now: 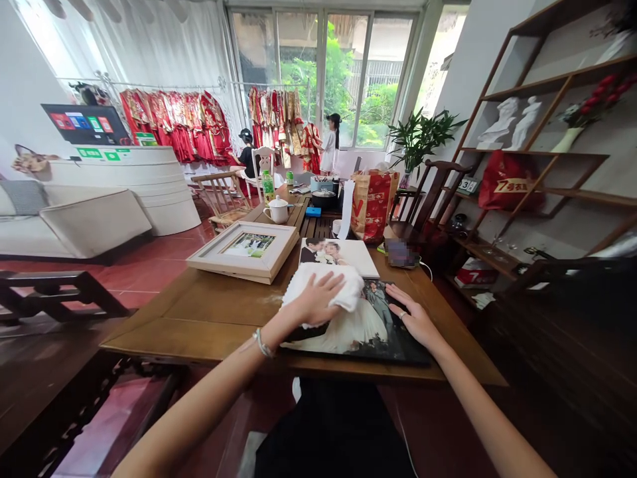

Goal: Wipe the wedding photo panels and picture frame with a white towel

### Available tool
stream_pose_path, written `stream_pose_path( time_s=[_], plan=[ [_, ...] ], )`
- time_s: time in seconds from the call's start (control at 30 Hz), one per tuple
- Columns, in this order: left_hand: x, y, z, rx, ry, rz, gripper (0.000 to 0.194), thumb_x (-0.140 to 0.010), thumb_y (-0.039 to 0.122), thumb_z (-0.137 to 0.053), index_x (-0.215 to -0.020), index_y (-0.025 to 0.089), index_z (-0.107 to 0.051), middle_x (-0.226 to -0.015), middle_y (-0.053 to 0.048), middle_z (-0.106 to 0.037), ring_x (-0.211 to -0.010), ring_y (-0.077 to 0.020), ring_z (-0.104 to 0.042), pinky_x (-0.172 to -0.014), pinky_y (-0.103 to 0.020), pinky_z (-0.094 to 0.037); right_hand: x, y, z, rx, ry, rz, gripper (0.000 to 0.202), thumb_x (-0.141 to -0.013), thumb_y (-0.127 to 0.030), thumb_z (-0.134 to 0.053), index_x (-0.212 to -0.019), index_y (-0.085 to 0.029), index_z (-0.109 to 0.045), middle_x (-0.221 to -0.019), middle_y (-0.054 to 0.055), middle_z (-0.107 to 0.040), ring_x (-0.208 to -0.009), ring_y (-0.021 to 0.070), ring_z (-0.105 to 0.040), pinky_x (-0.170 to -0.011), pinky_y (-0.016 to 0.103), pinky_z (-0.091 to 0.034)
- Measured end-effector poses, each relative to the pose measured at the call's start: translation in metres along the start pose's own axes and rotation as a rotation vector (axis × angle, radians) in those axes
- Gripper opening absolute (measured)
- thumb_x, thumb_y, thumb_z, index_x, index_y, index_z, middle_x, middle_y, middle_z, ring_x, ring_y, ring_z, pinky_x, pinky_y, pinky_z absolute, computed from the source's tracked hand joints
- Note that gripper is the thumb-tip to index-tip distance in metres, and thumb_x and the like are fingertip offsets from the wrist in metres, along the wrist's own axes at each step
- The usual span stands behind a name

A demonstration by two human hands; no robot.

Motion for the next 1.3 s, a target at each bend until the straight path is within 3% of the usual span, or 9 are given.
stream_pose_path(
  time_s=[0.1,0.2,0.4,0.5,0.63,0.87,1.0,1.13,1.3],
  plan=[
    [0.006,-0.023,0.002,0.014,0.045,0.042,0.053,-0.090,0.035,-0.027,-0.141,0.018,-0.023,-0.148,-0.004,-0.019,-0.136,-0.0247,-0.011,-0.107,-0.052,-0.011,0.000,-0.001,0.000,-0.002,-0.002,0.003,0.040,-0.082,-0.030,-0.052,-0.121,-0.026,-0.056,-0.135,0.004,-0.048,-0.131,0.0221,-0.035,-0.111,0.048,-0.022],
    [0.030,-0.022,0.001,0.012,0.081,0.058,0.051,-0.090,0.034,-0.029,-0.139,0.020,-0.027,-0.148,-0.003,-0.019,-0.136,-0.0243,-0.010,-0.108,-0.050,-0.009,0.000,-0.002,0.000,0.001,-0.009,0.003,0.039,-0.082,-0.031,-0.052,-0.121,-0.026,-0.056,-0.135,0.004,-0.049,-0.131,0.0223,-0.035,-0.110,0.048,-0.023],
    [0.095,0.035,-0.006,0.057,0.046,0.009,0.070,-0.080,0.029,-0.043,-0.143,0.024,-0.015,-0.150,-0.001,-0.007,-0.137,-0.0263,0.001,-0.108,-0.053,0.001,0.000,0.000,0.000,0.020,-0.018,-0.003,0.039,-0.082,-0.031,-0.052,-0.121,-0.025,-0.056,-0.135,0.005,-0.048,-0.131,0.0225,-0.035,-0.110,0.048,-0.023],
    [0.112,0.063,-0.008,0.080,0.011,0.023,0.083,-0.071,0.028,-0.050,-0.144,0.022,-0.011,-0.150,-0.003,0.000,-0.136,-0.0309,0.007,-0.105,-0.057,0.007,0.000,0.002,0.000,0.025,-0.020,-0.004,0.040,-0.082,-0.031,-0.052,-0.121,-0.025,-0.056,-0.136,0.005,-0.048,-0.131,0.0228,-0.035,-0.110,0.048,-0.023],
    [0.102,0.061,-0.004,0.092,-0.020,0.033,0.077,-0.074,0.028,-0.047,-0.144,0.022,-0.015,-0.150,-0.002,-0.004,-0.136,-0.0285,0.004,-0.107,-0.056,0.002,-0.001,0.004,0.000,0.020,-0.015,0.012,0.039,-0.082,-0.032,-0.052,-0.120,-0.026,-0.057,-0.135,0.005,-0.049,-0.130,0.0234,-0.036,-0.110,0.049,-0.023],
    [0.033,-0.014,0.002,0.086,0.017,0.142,0.052,-0.091,0.037,-0.027,-0.140,0.021,-0.025,-0.149,-0.003,-0.017,-0.136,-0.0251,-0.010,-0.107,-0.054,-0.010,-0.001,0.003,0.000,0.018,-0.016,0.019,0.039,-0.082,-0.033,-0.052,-0.120,-0.026,-0.057,-0.135,0.005,-0.049,-0.130,0.0234,-0.036,-0.110,0.048,-0.024],
    [0.012,-0.037,0.001,0.090,0.053,0.184,0.052,-0.092,0.037,-0.025,-0.141,0.020,-0.023,-0.148,-0.003,-0.019,-0.136,-0.0245,-0.011,-0.106,-0.054,-0.011,0.000,0.000,0.001,0.031,-0.028,0.000,0.040,-0.082,-0.031,-0.051,-0.122,-0.025,-0.055,-0.136,0.005,-0.047,-0.131,0.0226,-0.035,-0.110,0.048,-0.023],
    [0.024,-0.033,-0.001,0.094,0.073,0.194,0.051,-0.093,0.037,-0.022,-0.141,0.021,-0.021,-0.149,-0.003,-0.018,-0.136,-0.0243,-0.012,-0.106,-0.054,-0.013,0.000,-0.001,0.000,0.036,-0.025,-0.009,0.040,-0.083,-0.030,-0.051,-0.123,-0.025,-0.054,-0.137,0.005,-0.046,-0.131,0.0216,-0.034,-0.110,0.047,-0.023],
    [0.073,-0.003,-0.005,0.066,0.086,0.139,0.055,-0.089,0.035,-0.032,-0.142,0.021,-0.021,-0.149,-0.002,-0.014,-0.137,-0.0258,-0.006,-0.107,-0.054,-0.010,0.000,-0.003,-0.001,0.039,-0.019,-0.011,0.040,-0.083,-0.029,-0.050,-0.122,-0.024,-0.055,-0.136,0.005,-0.047,-0.131,0.0216,-0.035,-0.110,0.047,-0.023]
  ],
)
Point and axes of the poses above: each hand's wrist, its own x-axis away from the middle knuckle, its own z-axis out of the back of the hand, y = z × x, the point moved 2 cm from there along -x, towards the middle knuckle
